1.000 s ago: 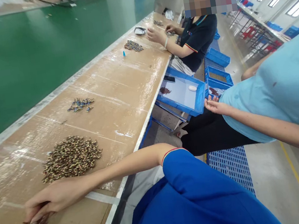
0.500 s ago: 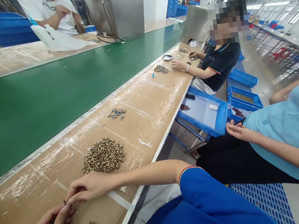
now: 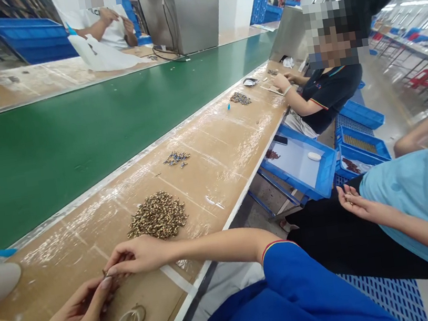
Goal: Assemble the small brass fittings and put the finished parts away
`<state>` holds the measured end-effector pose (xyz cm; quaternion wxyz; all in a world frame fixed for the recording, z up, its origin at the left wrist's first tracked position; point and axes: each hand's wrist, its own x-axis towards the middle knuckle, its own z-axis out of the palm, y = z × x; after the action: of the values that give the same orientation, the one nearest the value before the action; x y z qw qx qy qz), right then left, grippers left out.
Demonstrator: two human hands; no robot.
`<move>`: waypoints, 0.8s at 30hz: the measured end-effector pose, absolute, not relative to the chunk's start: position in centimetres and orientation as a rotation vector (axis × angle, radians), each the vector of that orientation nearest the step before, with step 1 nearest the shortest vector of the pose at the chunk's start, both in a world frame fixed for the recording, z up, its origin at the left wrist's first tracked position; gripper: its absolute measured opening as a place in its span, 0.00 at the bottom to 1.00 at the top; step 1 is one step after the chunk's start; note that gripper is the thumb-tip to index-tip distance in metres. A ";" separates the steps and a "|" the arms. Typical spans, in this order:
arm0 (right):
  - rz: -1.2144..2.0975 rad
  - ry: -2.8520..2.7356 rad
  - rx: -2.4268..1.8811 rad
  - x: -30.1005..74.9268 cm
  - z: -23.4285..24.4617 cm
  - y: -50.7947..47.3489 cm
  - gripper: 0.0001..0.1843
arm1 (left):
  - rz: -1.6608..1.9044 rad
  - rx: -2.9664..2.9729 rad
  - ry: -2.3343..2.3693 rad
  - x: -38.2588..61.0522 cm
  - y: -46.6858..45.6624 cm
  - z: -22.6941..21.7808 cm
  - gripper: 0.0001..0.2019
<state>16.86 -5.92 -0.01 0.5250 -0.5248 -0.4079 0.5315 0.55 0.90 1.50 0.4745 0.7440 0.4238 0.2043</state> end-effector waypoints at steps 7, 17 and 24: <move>1.256 -0.926 -1.214 16.4 -0.6 -6.2 0.08 | 0.401 1.604 1.088 0.8 0.5 3.5 0.43; 1.302 -0.892 -1.208 16.4 -0.3 -6.5 0.18 | 0.502 1.577 1.033 0.6 0.6 2.9 0.42; 1.116 -0.949 -1.155 19.0 0.2 -7.0 0.18 | 0.535 1.513 1.002 0.5 0.9 2.5 0.42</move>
<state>18.98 -7.00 0.25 0.5957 -0.4972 -0.4086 0.4806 0.48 0.86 2.48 0.5850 0.6485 0.4297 0.2293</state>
